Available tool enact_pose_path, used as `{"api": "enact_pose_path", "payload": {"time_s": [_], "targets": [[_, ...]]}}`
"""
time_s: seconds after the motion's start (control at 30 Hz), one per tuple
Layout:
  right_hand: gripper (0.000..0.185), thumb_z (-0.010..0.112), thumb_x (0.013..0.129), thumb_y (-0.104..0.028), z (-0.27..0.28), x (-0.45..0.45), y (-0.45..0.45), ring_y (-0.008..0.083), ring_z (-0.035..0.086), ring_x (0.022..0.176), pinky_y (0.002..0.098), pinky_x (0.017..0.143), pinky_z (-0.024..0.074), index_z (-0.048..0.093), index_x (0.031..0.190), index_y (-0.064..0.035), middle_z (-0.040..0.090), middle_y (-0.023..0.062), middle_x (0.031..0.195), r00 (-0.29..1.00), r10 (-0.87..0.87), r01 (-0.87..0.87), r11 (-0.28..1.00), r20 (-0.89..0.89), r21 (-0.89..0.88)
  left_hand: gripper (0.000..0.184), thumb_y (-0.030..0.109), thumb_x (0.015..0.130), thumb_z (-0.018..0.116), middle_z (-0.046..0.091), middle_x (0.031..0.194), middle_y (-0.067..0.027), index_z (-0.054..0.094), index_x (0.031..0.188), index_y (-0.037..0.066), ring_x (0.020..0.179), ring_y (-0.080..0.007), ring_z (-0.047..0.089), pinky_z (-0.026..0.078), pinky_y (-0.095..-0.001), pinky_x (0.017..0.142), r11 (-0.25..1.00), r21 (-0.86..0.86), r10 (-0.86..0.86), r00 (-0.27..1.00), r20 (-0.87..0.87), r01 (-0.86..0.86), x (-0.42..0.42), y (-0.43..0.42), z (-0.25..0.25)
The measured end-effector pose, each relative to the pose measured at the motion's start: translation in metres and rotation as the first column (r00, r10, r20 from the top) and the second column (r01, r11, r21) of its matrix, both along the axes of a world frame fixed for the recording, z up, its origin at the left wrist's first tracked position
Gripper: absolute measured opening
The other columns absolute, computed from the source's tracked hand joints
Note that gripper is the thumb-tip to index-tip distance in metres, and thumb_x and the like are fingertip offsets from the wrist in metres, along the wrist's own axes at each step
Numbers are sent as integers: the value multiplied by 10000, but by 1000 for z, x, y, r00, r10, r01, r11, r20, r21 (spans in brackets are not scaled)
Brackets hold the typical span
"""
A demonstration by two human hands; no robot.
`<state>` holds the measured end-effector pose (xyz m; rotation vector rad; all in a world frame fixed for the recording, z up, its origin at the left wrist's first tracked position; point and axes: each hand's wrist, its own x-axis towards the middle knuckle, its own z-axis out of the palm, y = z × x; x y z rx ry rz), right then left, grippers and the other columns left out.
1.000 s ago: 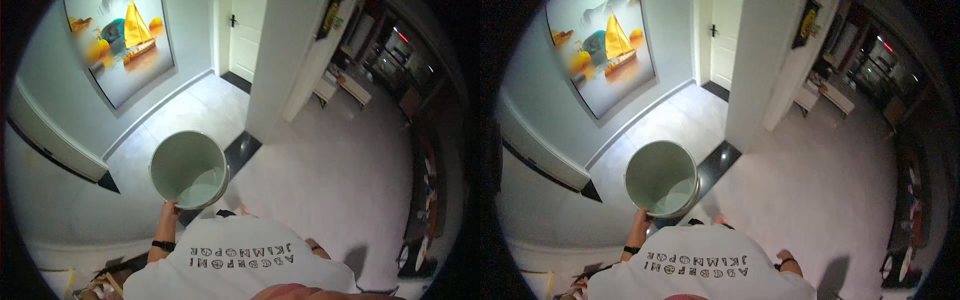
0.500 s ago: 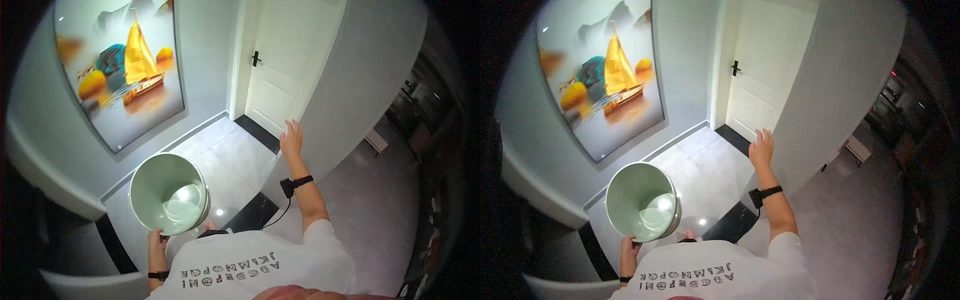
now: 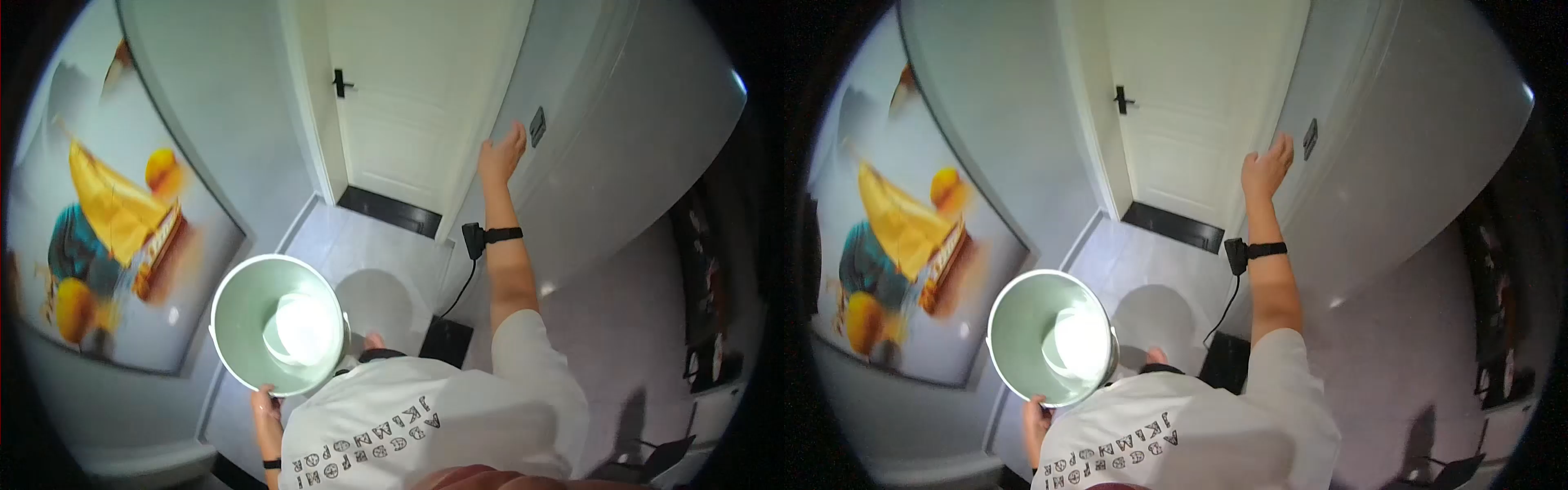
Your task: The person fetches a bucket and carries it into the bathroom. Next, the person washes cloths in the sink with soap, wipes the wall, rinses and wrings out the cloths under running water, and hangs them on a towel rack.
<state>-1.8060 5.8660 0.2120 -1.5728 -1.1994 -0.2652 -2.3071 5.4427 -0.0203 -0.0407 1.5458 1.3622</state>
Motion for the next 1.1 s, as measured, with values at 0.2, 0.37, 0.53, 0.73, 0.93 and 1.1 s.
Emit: {"api": "enact_pose_path", "payload": {"time_s": [0.2,0.37,0.53,0.73,0.93,1.1], "targets": [[633,536,780,-41,17,27,72,374,168,1294,434,1040,251,210,1317,43,184,222,1382,964,-249,237,963,-91,-126,408,24,670,488,549,944,-132,464,1077,20,705,-245,590,518,-360,542,995,-61,-69,995,78,74,-28,139,28],[621,556,774,-83,-5,73,103,369,207,1282,437,1046,227,261,1308,33,200,220,1379,946,-315,311,949,-79,-59,382,41,684,497,563,931,-126,473,1065,18,767,-246,592,515,-358,574,944,-72,-315,945,94,322,-58,231,16],[593,583,779,-133,-12,101,101,350,282,1244,428,1025,255,324,1292,11,279,207,1344,930,-360,348,927,-74,-138,334,40,693,512,567,925,-122,501,1025,6,791,-249,592,514,-358,598,807,-118,-585,810,-22,579,-58,332,30],[527,599,811,-172,-77,35,17,326,415,1162,402,963,372,391,1273,-25,400,174,1288,965,-238,244,643,113,-726,315,20,695,521,569,915,-117,511,1010,-4,799,-246,594,516,-358,617,426,-174,-904,422,-60,888,-33,458,24],[458,577,815,-273,-212,-67,-169,320,507,1077,382,908,407,497,1181,-9,532,191,1156,913,-176,-273,407,-368,-872,297,0,697,531,571,904,-111,522,994,-15,807,-243,596,517,-359,636,-184,-253,-976,-207,-66,950,58,514,19],[540,580,817,-353,-236,-115,-323,338,532,1039,388,878,422,471,1204,7,551,205,1130,701,-493,-107,643,-516,-759,282,-17,699,539,572,896,-106,531,980,-23,813,-240,598,519,-359,652,-562,-252,-801,-594,-69,788,173,481,20]]}}
